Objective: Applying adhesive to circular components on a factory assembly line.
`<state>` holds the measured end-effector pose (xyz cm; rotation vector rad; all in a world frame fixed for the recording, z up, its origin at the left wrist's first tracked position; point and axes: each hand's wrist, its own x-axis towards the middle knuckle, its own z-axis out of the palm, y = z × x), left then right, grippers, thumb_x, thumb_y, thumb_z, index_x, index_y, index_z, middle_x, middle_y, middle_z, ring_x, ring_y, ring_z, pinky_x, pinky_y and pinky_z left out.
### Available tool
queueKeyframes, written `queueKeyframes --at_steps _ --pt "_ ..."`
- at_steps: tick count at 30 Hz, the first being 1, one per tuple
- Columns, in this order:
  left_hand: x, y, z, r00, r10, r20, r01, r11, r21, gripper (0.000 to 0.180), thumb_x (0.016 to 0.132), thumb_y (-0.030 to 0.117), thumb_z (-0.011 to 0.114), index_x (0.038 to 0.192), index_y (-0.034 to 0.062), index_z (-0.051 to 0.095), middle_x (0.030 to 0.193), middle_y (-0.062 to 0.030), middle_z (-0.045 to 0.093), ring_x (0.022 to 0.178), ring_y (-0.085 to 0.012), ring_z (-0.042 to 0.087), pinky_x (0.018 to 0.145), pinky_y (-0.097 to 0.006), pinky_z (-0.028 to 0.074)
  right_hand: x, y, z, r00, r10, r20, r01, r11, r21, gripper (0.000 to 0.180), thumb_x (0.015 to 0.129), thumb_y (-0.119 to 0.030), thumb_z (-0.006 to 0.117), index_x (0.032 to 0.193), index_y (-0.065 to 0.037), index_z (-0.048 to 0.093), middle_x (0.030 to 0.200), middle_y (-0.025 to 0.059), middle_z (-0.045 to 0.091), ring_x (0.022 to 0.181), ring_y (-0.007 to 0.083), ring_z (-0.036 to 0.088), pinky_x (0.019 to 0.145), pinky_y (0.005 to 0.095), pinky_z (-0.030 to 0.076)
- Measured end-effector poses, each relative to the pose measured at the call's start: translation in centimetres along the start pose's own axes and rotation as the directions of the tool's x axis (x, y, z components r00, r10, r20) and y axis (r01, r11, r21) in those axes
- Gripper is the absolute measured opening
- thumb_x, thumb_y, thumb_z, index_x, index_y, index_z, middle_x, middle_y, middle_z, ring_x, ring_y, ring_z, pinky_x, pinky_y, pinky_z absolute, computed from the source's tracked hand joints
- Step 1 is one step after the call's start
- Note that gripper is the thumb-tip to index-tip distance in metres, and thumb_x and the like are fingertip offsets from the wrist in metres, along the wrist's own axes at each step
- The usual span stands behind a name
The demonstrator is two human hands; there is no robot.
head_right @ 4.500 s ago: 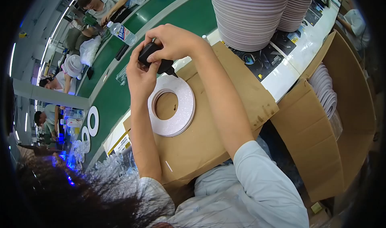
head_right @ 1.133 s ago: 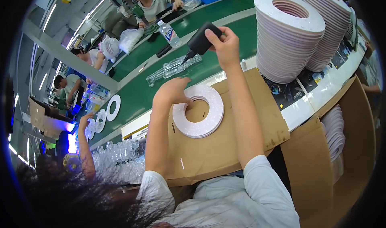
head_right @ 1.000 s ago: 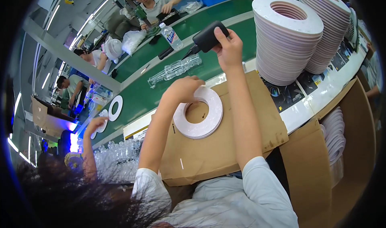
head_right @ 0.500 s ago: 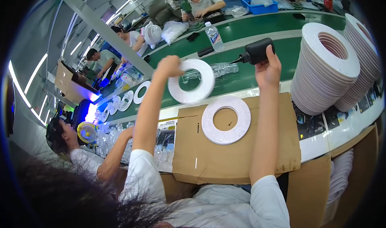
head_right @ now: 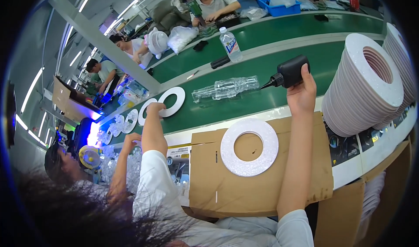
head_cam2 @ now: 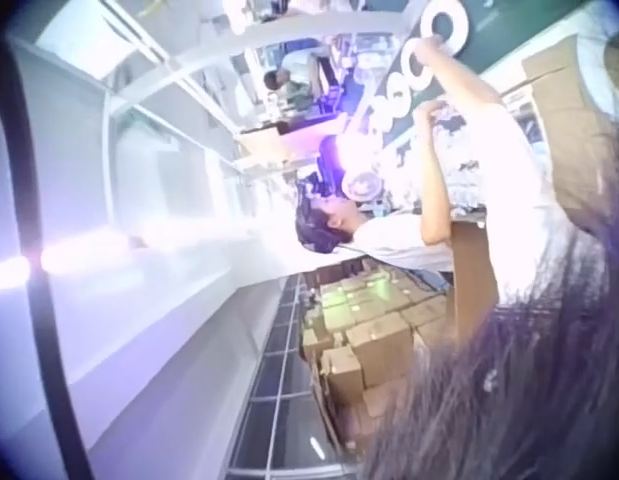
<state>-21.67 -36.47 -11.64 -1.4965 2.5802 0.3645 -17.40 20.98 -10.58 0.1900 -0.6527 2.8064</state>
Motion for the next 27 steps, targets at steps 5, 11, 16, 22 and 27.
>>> queueKeyframes --at_steps 5,11,16,22,27 --pt "-0.2 -1.6 -0.8 0.993 0.098 -0.065 -0.084 0.978 0.191 0.056 0.078 0.037 0.064 0.127 0.0104 0.065 0.138 -0.0145 0.057 0.129 -0.0267 0.055 0.098 -0.039 0.049 0.5 -0.1 -0.1 1.000 0.002 0.005 -0.002 0.999 0.036 0.032 0.098 -0.028 0.062 0.121 -0.004 0.060 0.112 0.0071 0.067 0.103 0.0180 0.065 0.088 0.0303 0.053" --pt "-3.7 3.9 -6.7 0.805 0.592 -0.046 -0.508 0.728 0.461 0.045 0.084 0.030 0.061 0.121 0.0061 0.066 0.128 -0.0181 0.063 0.115 -0.0337 0.063 0.092 -0.045 0.053 0.9 1.8 1.0 0.997 0.062 0.055 -0.069 0.990 0.123 0.031 0.097 -0.026 0.063 0.120 -0.004 0.060 0.113 0.0078 0.067 0.104 0.0183 0.065 0.087 0.0299 0.055" --pt "-14.3 13.0 1.6 0.268 0.913 0.309 -0.932 0.164 0.323 0.069 0.069 0.019 0.077 0.134 0.0135 0.055 0.131 -0.0150 0.061 0.122 -0.0325 0.057 0.104 -0.047 0.043 0.4 0.1 1.0 0.998 0.035 -0.060 -0.032 0.998 0.056 0.029 0.095 -0.025 0.066 0.115 -0.005 0.061 0.107 0.0068 0.068 0.099 0.0176 0.066 0.083 0.0295 0.055" --pt "-12.6 10.6 3.2 0.329 0.905 0.268 -0.907 0.224 0.356 0.063 0.074 0.022 0.079 0.133 0.0201 0.057 0.127 -0.0095 0.065 0.121 -0.0296 0.058 0.100 -0.049 0.042 -0.3 1.5 2.6 0.993 0.063 -0.099 -0.061 0.998 0.025 0.028 0.091 -0.026 0.069 0.111 -0.008 0.060 0.099 0.0039 0.066 0.089 0.0177 0.065 0.076 0.0323 0.054" --pt "-10.2 9.7 3.3 0.330 0.923 0.198 -0.934 0.290 0.207 0.063 0.071 0.019 0.082 0.130 0.0170 0.059 0.125 -0.0099 0.065 0.117 -0.0322 0.060 0.097 -0.044 0.048 -0.1 0.8 1.9 0.993 0.054 -0.103 -0.051 0.998 0.030 0.030 0.089 -0.024 0.070 0.112 -0.008 0.060 0.100 0.0041 0.066 0.091 0.0178 0.065 0.077 0.0335 0.054"
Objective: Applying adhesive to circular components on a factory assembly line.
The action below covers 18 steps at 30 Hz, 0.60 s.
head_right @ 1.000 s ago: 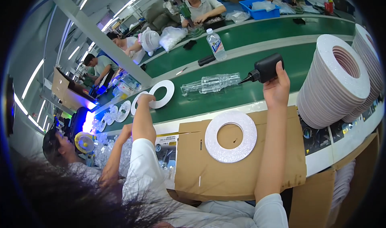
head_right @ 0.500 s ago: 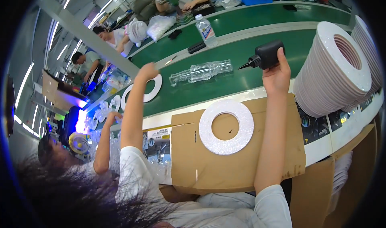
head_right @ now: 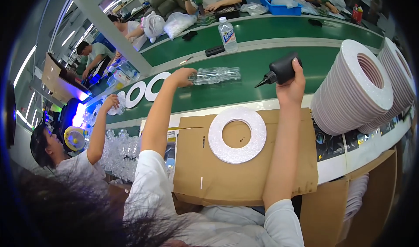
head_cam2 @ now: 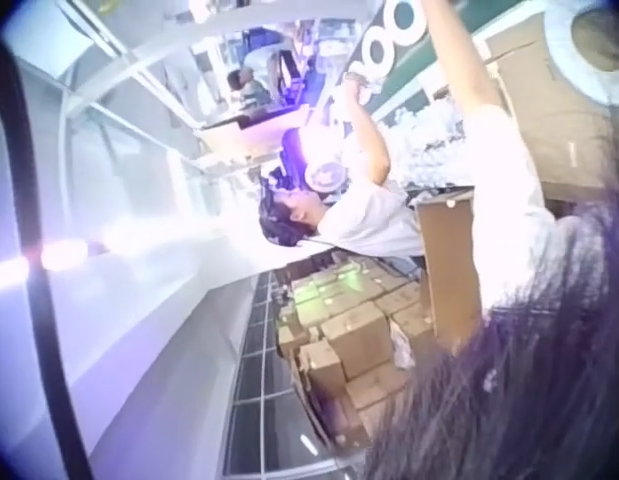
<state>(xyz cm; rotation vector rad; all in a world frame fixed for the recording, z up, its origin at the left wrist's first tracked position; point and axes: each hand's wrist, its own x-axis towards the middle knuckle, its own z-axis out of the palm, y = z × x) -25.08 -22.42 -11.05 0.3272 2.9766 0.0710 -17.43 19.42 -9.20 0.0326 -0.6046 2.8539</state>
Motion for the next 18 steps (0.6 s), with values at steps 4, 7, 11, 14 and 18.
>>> queueKeyframes --at_steps 4,7,11,14,18 --pt "-0.4 -2.1 -0.1 1.000 -0.001 0.026 0.001 1.000 -0.009 0.065 0.068 0.017 0.083 0.129 0.0154 0.059 0.124 -0.0124 0.065 0.115 -0.0339 0.061 0.097 -0.042 0.050 0.3 0.2 -0.1 0.998 0.008 0.059 -0.008 1.000 0.004 0.028 0.090 -0.024 0.069 0.112 -0.009 0.061 0.100 0.0044 0.065 0.091 0.0188 0.064 0.079 0.0342 0.054" --pt "-1.0 -3.3 -0.8 0.999 0.012 0.034 -0.011 1.000 -0.013 0.068 0.066 0.016 0.084 0.129 0.0146 0.058 0.124 -0.0155 0.064 0.116 -0.0344 0.060 0.098 -0.043 0.049 0.5 0.4 -0.2 0.990 0.002 0.142 0.001 1.000 -0.022 0.027 0.090 -0.024 0.068 0.110 -0.008 0.061 0.096 0.0042 0.065 0.087 0.0183 0.065 0.079 0.0347 0.054" --pt "-2.5 -2.4 -2.9 0.991 -0.131 -0.033 0.134 0.983 0.126 0.070 0.067 0.010 0.080 0.133 0.0098 0.055 0.128 -0.0194 0.061 0.120 -0.0355 0.058 0.099 -0.044 0.048 -0.6 -0.1 0.9 0.969 -0.030 0.246 0.125 0.917 -0.379 0.022 0.089 -0.014 0.070 0.104 -0.002 0.060 0.091 0.0051 0.064 0.080 0.0132 0.064 0.073 0.0278 0.054" --pt "-3.9 2.7 -5.3 0.915 -0.098 -0.392 0.092 0.995 -0.035 0.059 0.078 0.015 0.073 0.134 0.0057 0.054 0.126 -0.0206 0.062 0.119 -0.0335 0.059 0.097 -0.042 0.048 -1.9 -0.3 2.9 0.943 0.030 0.330 0.184 0.779 -0.599 0.025 0.086 -0.012 0.075 0.100 0.000 0.059 0.088 0.0051 0.065 0.079 0.0107 0.063 0.072 0.0256 0.053" --pt "-6.2 18.6 -6.9 0.938 0.087 -0.336 -0.330 0.521 -0.787 0.040 0.098 0.029 0.055 0.127 0.0016 0.059 0.111 -0.0167 0.068 0.096 -0.0244 0.065 0.088 -0.036 0.049 -2.5 0.4 3.2 0.900 0.110 0.423 0.291 0.570 -0.768 0.032 0.080 -0.017 0.081 0.096 -0.001 0.059 0.084 0.0053 0.067 0.076 0.0083 0.063 0.067 0.0221 0.051"
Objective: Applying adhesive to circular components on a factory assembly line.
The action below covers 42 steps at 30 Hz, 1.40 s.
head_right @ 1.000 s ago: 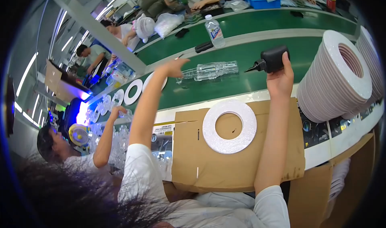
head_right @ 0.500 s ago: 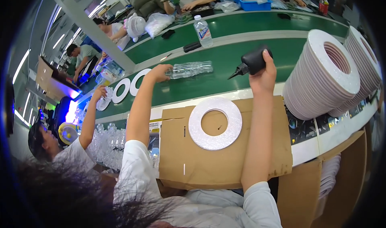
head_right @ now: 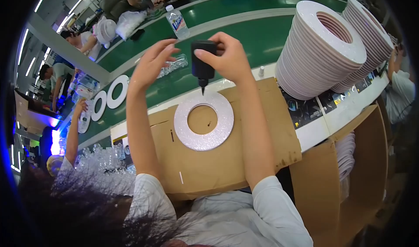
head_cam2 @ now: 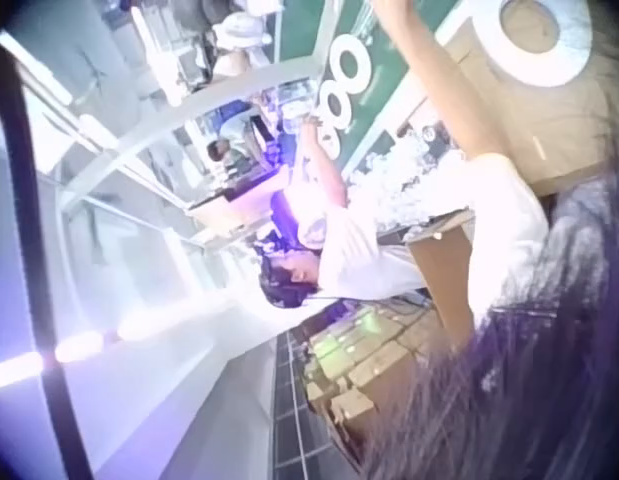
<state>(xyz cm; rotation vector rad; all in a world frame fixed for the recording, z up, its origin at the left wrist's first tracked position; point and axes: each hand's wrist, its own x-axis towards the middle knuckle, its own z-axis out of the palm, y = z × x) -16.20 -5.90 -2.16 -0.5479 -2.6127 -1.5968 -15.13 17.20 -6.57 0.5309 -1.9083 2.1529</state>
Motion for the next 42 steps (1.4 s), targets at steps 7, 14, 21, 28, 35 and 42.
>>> queueKeyframes --at_steps 7,14,21,28,35,42 --pt "3.1 3.0 4.9 0.974 0.211 0.081 -0.216 0.975 0.057 0.039 0.099 0.032 0.050 0.102 -0.0045 0.065 0.093 -0.0136 0.068 0.087 -0.0190 0.062 0.079 -0.031 0.048 0.1 -0.4 2.0 0.988 -0.150 -0.048 0.139 0.974 -0.180 0.032 0.079 -0.013 0.081 0.099 0.001 0.060 0.084 0.0059 0.067 0.076 0.0079 0.063 0.069 0.0223 0.052" --pt "-0.5 4.5 6.1 0.928 0.111 -0.355 -0.138 0.989 -0.052 0.037 0.090 0.031 0.060 0.099 -0.0045 0.067 0.090 -0.0198 0.070 0.080 -0.0305 0.066 0.076 -0.037 0.051 -0.7 -3.0 4.1 0.966 -0.228 -0.123 0.168 0.913 -0.371 0.029 0.073 -0.013 0.080 0.092 0.001 0.064 0.087 0.0041 0.068 0.079 0.0104 0.061 0.073 0.0261 0.051" --pt "-3.0 2.6 3.8 0.886 0.056 -0.460 -0.151 0.974 -0.172 0.026 0.085 0.019 0.056 0.073 -0.0041 0.061 0.065 -0.0074 0.058 0.063 -0.0140 0.050 0.060 -0.032 0.042 -4.1 -3.9 7.4 0.985 -0.136 0.104 0.163 0.925 -0.342 0.049 0.067 -0.016 0.083 0.107 -0.002 0.058 0.102 0.0079 0.061 0.091 0.0177 0.060 0.075 0.0313 0.057" --pt "-5.4 1.0 4.1 0.937 -0.089 -0.338 0.002 0.969 -0.248 0.036 0.089 0.024 0.053 0.062 -0.0001 0.053 0.059 -0.0047 0.052 0.058 -0.0146 0.046 0.057 -0.030 0.037 -7.8 -0.2 8.7 0.982 0.059 0.181 0.028 0.895 -0.445 0.040 0.070 -0.022 0.078 0.099 0.002 0.063 0.082 0.0102 0.069 0.065 0.0172 0.064 0.060 0.0308 0.051" --pt "-5.8 1.1 4.7 0.931 -0.033 -0.362 -0.060 0.968 -0.243 0.043 0.090 0.029 0.052 0.057 0.0020 0.049 0.058 -0.0011 0.046 0.055 -0.0120 0.038 0.054 -0.031 0.029 -8.6 -0.3 9.4 0.967 0.104 0.235 0.033 0.856 -0.516 0.025 0.074 -0.023 0.070 0.075 0.001 0.065 0.069 0.0191 0.066 0.062 0.0351 0.063 0.062 0.0406 0.052" --pt "-5.9 -0.6 5.2 0.923 -0.010 -0.384 -0.080 0.973 -0.218 0.038 0.087 0.028 0.051 0.058 0.0018 0.049 0.059 -0.0022 0.046 0.057 -0.0128 0.038 0.054 -0.031 0.029 -8.6 1.4 9.1 0.948 0.027 0.317 0.183 0.771 -0.611 0.026 0.076 -0.025 0.068 0.073 0.000 0.065 0.062 0.0182 0.063 0.057 0.0348 0.062 0.058 0.0416 0.052"
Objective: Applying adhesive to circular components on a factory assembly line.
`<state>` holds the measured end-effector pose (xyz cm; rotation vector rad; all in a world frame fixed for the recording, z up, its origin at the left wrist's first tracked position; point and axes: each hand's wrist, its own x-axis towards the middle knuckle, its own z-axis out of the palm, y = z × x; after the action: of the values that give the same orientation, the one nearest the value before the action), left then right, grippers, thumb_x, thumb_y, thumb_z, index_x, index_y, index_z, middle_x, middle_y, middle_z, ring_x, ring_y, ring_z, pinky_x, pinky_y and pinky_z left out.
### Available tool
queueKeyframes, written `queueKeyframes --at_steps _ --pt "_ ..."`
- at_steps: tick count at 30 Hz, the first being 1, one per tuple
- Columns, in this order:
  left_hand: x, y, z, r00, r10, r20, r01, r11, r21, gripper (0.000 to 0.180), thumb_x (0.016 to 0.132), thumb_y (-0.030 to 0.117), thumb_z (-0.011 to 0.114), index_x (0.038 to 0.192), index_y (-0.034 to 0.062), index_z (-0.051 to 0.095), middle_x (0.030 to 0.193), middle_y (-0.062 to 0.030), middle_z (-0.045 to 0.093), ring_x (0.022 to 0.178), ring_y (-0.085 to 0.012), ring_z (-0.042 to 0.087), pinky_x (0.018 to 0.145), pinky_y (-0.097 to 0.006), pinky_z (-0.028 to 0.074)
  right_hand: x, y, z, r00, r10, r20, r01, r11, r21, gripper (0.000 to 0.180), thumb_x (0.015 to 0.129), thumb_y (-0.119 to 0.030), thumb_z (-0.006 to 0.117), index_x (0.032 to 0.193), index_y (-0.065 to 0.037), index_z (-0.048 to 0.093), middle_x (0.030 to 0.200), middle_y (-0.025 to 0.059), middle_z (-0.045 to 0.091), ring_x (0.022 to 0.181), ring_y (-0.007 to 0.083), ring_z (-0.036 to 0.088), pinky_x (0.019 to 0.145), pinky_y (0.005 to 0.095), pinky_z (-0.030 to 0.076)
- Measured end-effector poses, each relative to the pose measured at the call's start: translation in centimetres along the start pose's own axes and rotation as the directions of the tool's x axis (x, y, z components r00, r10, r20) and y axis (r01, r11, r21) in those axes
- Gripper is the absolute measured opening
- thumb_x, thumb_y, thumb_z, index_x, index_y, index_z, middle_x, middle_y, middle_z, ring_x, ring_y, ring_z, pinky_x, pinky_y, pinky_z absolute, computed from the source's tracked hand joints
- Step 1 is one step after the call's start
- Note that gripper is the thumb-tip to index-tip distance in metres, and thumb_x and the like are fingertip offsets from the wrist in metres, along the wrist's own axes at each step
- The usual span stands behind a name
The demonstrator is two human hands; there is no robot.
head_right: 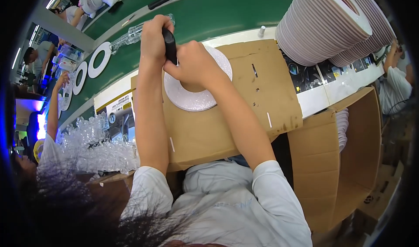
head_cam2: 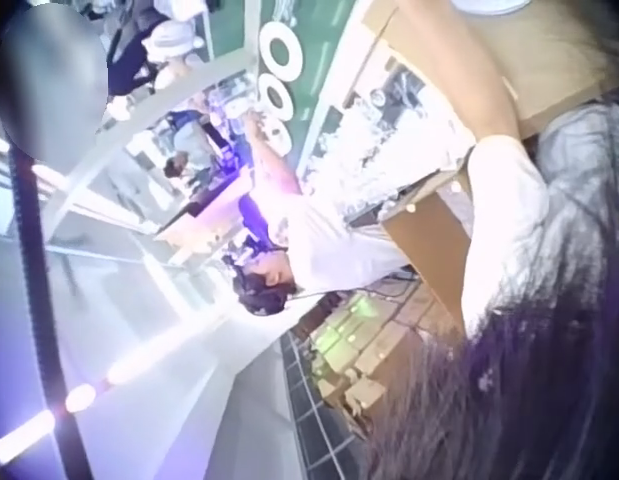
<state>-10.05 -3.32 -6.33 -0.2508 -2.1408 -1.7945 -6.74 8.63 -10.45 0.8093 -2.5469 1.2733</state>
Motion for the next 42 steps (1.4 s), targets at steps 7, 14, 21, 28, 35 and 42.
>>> queueKeyframes --at_steps 7,14,21,28,35,42 --pt "0.1 -0.8 0.3 0.995 -0.101 -0.003 0.101 0.995 -0.023 0.038 0.083 0.025 0.051 0.065 -0.0073 0.058 0.060 -0.0138 0.056 0.058 -0.0208 0.047 0.057 -0.036 0.039 -0.2 1.0 0.5 0.999 -0.045 -0.003 0.044 0.999 -0.012 0.028 0.076 -0.025 0.068 0.072 0.002 0.063 0.058 0.0180 0.061 0.054 0.0350 0.060 0.055 0.0424 0.050" --pt "0.1 -1.2 0.2 0.989 -0.146 -0.005 0.145 0.989 -0.041 0.037 0.081 0.027 0.052 0.064 -0.0061 0.058 0.058 -0.0131 0.052 0.057 -0.0203 0.045 0.055 -0.036 0.038 0.0 1.3 0.8 0.996 -0.089 -0.024 0.088 0.995 -0.043 0.028 0.076 -0.024 0.068 0.069 0.003 0.063 0.056 0.0183 0.060 0.052 0.0355 0.059 0.054 0.0427 0.049" --pt "0.5 -2.1 0.1 0.987 -0.159 0.033 0.160 0.987 -0.029 0.035 0.079 0.025 0.050 0.064 -0.0058 0.058 0.057 -0.0128 0.051 0.057 -0.0202 0.044 0.055 -0.035 0.037 0.0 1.3 0.9 0.997 -0.071 -0.020 0.071 0.997 -0.031 0.027 0.074 -0.023 0.068 0.071 0.003 0.064 0.059 0.0186 0.062 0.055 0.0363 0.061 0.056 0.0426 0.050" --pt "0.2 -0.6 -0.1 0.991 -0.124 0.053 0.124 0.992 -0.003 0.037 0.088 0.028 0.049 0.062 0.0028 0.053 0.063 -0.0028 0.050 0.060 -0.0133 0.043 0.057 -0.029 0.034 0.0 0.6 0.9 0.997 0.007 -0.072 -0.001 0.996 0.090 0.029 0.073 -0.025 0.069 0.068 0.003 0.063 0.059 0.0177 0.063 0.054 0.0332 0.062 0.055 0.0397 0.051" --pt "-0.6 1.1 -0.3 0.993 -0.114 0.037 0.112 0.993 0.047 0.042 0.094 0.031 0.049 0.064 0.0021 0.054 0.064 -0.0033 0.051 0.062 -0.0132 0.044 0.059 -0.030 0.035 0.5 0.7 1.8 0.990 0.128 -0.062 -0.103 0.944 0.313 0.026 0.073 -0.023 0.070 0.075 0.002 0.065 0.065 0.0196 0.065 0.061 0.0371 0.064 0.063 0.0419 0.053" --pt "-1.4 0.6 -1.3 0.997 0.082 0.016 -0.083 0.985 0.154 0.040 0.087 0.026 0.055 0.058 -0.0009 0.048 0.056 -0.0019 0.045 0.056 -0.0130 0.041 0.054 -0.031 0.031 0.7 -0.1 3.1 0.999 0.006 -0.051 0.007 0.969 0.248 0.020 0.074 -0.016 0.068 0.071 0.003 0.066 0.069 0.0234 0.065 0.068 0.0395 0.065 0.066 0.0432 0.053"
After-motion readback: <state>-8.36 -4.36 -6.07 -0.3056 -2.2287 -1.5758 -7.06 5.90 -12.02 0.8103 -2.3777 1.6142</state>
